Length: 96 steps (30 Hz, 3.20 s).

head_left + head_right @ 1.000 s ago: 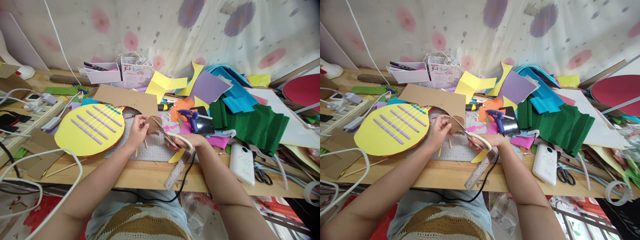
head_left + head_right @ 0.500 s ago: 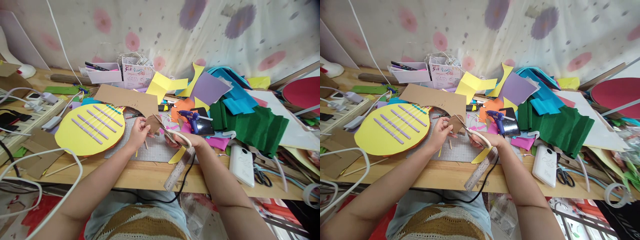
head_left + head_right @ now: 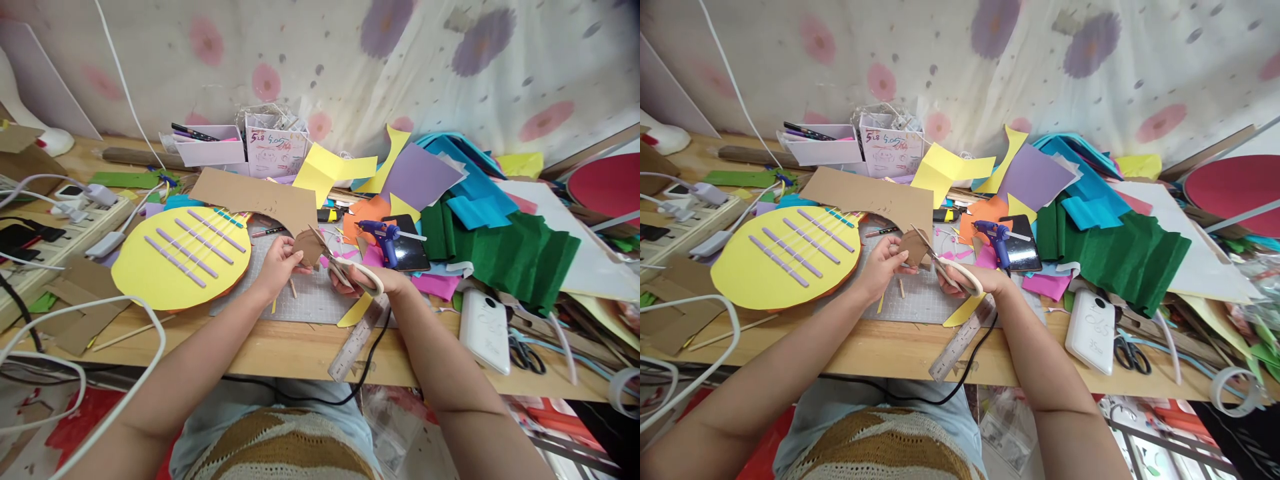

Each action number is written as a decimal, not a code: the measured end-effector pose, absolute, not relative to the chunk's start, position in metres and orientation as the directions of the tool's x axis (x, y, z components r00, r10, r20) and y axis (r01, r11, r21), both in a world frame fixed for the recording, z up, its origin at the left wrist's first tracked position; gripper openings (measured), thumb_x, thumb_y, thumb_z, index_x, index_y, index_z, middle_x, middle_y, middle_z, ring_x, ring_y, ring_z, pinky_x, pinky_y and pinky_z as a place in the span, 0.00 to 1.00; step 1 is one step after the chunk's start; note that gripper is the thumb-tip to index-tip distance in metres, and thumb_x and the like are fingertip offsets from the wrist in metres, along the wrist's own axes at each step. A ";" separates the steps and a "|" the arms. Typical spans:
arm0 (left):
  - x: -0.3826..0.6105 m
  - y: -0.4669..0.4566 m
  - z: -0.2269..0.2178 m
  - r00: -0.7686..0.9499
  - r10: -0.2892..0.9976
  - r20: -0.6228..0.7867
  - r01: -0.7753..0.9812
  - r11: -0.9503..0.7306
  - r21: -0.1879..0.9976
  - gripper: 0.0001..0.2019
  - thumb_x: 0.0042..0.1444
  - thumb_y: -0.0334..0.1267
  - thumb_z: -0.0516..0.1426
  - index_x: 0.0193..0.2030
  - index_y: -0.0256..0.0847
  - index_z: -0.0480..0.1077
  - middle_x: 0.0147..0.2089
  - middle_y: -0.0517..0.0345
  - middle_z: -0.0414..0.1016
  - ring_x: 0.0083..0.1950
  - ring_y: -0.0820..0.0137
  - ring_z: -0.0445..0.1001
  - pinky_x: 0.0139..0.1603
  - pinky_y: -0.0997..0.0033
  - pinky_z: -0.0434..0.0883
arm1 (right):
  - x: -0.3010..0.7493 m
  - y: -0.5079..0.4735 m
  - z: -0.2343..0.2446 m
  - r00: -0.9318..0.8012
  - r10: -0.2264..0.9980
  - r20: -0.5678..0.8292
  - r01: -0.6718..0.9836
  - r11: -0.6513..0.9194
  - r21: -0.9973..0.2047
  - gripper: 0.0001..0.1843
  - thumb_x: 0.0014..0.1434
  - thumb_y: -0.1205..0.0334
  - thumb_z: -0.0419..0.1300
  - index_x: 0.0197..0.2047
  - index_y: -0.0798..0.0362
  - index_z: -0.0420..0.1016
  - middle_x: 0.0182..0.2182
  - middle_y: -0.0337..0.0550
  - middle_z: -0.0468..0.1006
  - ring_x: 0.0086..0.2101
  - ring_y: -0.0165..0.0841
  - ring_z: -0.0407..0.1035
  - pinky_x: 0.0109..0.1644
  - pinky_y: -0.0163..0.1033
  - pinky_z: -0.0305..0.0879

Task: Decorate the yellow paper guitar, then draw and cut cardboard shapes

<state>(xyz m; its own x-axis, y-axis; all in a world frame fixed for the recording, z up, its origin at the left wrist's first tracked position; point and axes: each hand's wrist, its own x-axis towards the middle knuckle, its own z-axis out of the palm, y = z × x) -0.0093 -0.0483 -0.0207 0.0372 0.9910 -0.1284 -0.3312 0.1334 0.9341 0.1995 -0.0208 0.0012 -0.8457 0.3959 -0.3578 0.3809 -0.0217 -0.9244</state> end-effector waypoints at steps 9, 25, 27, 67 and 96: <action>-0.016 -0.045 -0.015 0.040 0.996 -0.081 -0.200 0.088 0.976 0.12 0.45 0.35 0.59 0.33 0.39 0.59 0.20 0.68 0.69 0.19 0.76 0.69 0.21 0.75 0.70 | 0.207 -0.017 -0.003 -0.881 0.325 -0.345 0.373 0.027 -0.927 0.35 0.51 0.27 0.42 0.35 0.54 0.58 0.22 0.33 0.56 0.21 0.24 0.51 0.24 0.35 0.50; -0.021 -0.040 -0.024 -0.088 0.993 0.076 -0.042 -0.080 0.996 0.14 0.50 0.33 0.55 0.41 0.43 0.55 0.23 0.69 0.68 0.16 0.79 0.65 0.18 0.78 0.66 | 0.201 -0.020 -0.009 -0.852 0.386 -0.353 0.343 -0.097 -0.934 0.30 0.51 0.32 0.51 0.32 0.55 0.57 0.20 0.29 0.53 0.19 0.20 0.48 0.19 0.30 0.46; -0.021 -0.041 -0.023 -0.100 0.992 0.076 -0.055 -0.082 0.995 0.14 0.50 0.33 0.56 0.41 0.43 0.55 0.23 0.69 0.67 0.16 0.79 0.64 0.18 0.78 0.66 | 0.200 -0.021 -0.009 -0.836 0.410 -0.364 0.346 -0.122 -0.930 0.29 0.51 0.33 0.53 0.31 0.54 0.56 0.19 0.28 0.52 0.18 0.19 0.48 0.18 0.29 0.45; -0.010 -0.051 -0.018 0.150 0.972 -0.181 -0.248 0.214 0.945 0.16 0.47 0.38 0.62 0.31 0.40 0.55 0.21 0.61 0.75 0.25 0.65 0.78 0.23 0.73 0.73 | 0.205 -0.019 -0.009 -0.895 0.356 -0.270 0.301 0.033 -0.953 0.38 0.52 0.27 0.38 0.40 0.55 0.61 0.24 0.36 0.60 0.22 0.25 0.56 0.20 0.33 0.50; -0.019 -0.045 -0.022 0.320 0.906 -0.276 -0.288 0.371 0.883 0.12 0.49 0.34 0.61 0.30 0.37 0.59 0.31 0.52 0.79 0.30 0.67 0.79 0.25 0.75 0.74 | 0.204 -0.017 -0.013 -0.869 0.443 -0.222 0.223 -0.050 -0.974 0.33 0.53 0.29 0.44 0.35 0.55 0.60 0.19 0.31 0.56 0.17 0.22 0.52 0.19 0.32 0.45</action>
<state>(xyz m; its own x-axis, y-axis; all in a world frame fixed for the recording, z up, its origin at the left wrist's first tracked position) -0.0192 -0.0447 -0.0215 0.3201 0.9062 -0.2763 -0.2881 0.3709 0.8828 0.2039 -0.0169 -0.0135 -0.8686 0.4432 -0.2216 0.2229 -0.0498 -0.9736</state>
